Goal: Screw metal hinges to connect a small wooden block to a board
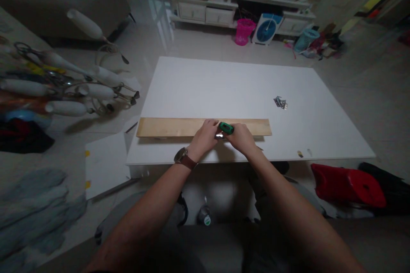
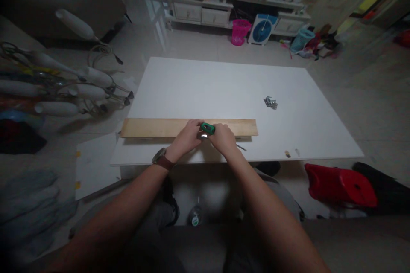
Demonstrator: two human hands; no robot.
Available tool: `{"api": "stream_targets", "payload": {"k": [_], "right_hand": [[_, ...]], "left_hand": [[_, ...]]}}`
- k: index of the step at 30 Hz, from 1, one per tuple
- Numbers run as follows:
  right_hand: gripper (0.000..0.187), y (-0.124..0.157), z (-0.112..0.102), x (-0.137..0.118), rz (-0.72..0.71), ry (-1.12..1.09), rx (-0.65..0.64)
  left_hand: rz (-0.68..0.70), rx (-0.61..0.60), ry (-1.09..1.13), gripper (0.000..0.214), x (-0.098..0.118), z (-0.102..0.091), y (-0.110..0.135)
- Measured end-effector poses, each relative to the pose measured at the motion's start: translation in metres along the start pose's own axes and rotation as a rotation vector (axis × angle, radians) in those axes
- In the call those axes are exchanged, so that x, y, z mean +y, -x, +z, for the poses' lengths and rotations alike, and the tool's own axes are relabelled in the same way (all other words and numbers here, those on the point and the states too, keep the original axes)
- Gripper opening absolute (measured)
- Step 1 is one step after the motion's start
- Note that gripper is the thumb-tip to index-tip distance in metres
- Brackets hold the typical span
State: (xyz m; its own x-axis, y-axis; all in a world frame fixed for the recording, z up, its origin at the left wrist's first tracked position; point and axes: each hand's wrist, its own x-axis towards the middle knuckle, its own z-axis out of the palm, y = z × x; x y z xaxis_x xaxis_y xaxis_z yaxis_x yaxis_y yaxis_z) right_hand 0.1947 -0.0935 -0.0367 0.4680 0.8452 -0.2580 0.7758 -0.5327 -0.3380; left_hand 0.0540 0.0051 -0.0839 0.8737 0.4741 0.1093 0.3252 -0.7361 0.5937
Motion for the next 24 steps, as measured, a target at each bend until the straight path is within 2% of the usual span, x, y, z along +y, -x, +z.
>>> {"api": "stream_targets", "payload": {"k": [5,11,16,21,24], "right_hand": [[0.022,0.004,0.001,-0.005,-0.048,0.038,0.001],[0.019,0.008,0.004,-0.009,-0.136,0.057,0.051],[0.023,0.006,0.008,-0.005,-0.122,0.059,0.027],[0.019,0.011,0.007,-0.005,-0.107,0.122,0.074],[0.019,0.013,0.006,-0.007,-0.096,0.130,0.055]], "left_hand": [[0.028,-0.001,-0.017,0.054,-0.010,0.008,0.010],[-0.048,-0.005,0.007,0.065,-0.012,0.011,0.017],[-0.005,-0.027,-0.105,0.055,-0.003,0.004,0.019],[-0.014,-0.036,-0.132,0.055,0.002,0.002,0.021],[-0.015,-0.020,-0.122,0.057,0.001,0.004,0.021]]}}
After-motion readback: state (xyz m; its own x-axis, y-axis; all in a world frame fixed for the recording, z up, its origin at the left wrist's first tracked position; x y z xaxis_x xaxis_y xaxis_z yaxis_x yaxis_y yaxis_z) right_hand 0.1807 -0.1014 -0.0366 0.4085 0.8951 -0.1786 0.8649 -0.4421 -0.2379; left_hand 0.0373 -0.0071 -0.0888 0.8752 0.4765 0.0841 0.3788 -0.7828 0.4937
